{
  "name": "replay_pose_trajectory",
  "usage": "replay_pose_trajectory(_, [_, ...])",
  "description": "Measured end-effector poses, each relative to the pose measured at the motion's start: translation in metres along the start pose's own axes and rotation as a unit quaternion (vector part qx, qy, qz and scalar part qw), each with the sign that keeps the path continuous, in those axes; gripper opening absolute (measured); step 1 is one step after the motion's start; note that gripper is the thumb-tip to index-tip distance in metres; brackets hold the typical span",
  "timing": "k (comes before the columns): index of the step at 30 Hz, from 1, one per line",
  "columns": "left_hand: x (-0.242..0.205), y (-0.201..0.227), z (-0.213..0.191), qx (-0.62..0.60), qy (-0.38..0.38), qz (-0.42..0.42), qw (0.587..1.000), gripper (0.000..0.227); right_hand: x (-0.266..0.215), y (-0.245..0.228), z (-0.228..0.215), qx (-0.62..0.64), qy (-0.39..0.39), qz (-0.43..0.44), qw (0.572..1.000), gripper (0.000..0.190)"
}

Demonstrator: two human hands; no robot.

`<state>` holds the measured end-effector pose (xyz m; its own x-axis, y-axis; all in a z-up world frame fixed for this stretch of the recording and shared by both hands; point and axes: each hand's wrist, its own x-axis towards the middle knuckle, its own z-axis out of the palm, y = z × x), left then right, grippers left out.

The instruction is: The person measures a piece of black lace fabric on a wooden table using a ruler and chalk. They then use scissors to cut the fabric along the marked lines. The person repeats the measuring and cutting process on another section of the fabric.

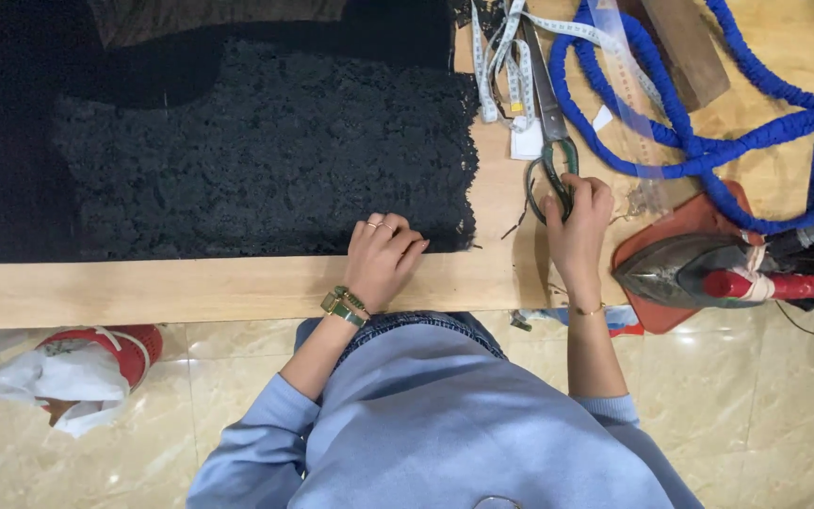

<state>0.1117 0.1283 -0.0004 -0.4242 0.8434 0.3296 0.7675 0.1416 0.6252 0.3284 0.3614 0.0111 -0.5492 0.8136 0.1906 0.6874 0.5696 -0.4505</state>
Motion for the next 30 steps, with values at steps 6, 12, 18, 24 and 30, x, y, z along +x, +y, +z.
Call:
replay_pose_trajectory(6, [-0.009, 0.002, 0.001, -0.013, 0.003, 0.037, 0.999, 0.016, 0.008, 0.008, 0.006, 0.019, -0.026, 0.033, 0.999, 0.047])
replay_pose_trajectory(12, [-0.026, -0.008, -0.003, -0.020, 0.004, 0.045, 0.999, 0.014, 0.018, 0.025, -0.015, 0.054, -0.083, 0.128, 0.987, 0.054])
replay_pose_trajectory(18, [-0.058, -0.023, -0.031, 0.029, 0.013, -0.009, 0.999, 0.016, -0.006, -0.017, -0.123, 0.009, -0.103, 0.251, 0.962, 0.055])
replay_pose_trajectory(24, [-0.062, -0.023, -0.038, 0.112, 0.069, 0.014, 0.991, 0.020, -0.001, 0.025, -0.135, 0.312, -0.162, 0.195, 0.916, 0.090])
replay_pose_trajectory(30, [-0.060, -0.021, -0.035, 0.143, 0.051, 0.035, 0.988, 0.027, 0.078, -0.043, -0.127, 0.375, -0.395, 0.070, 0.836, 0.089])
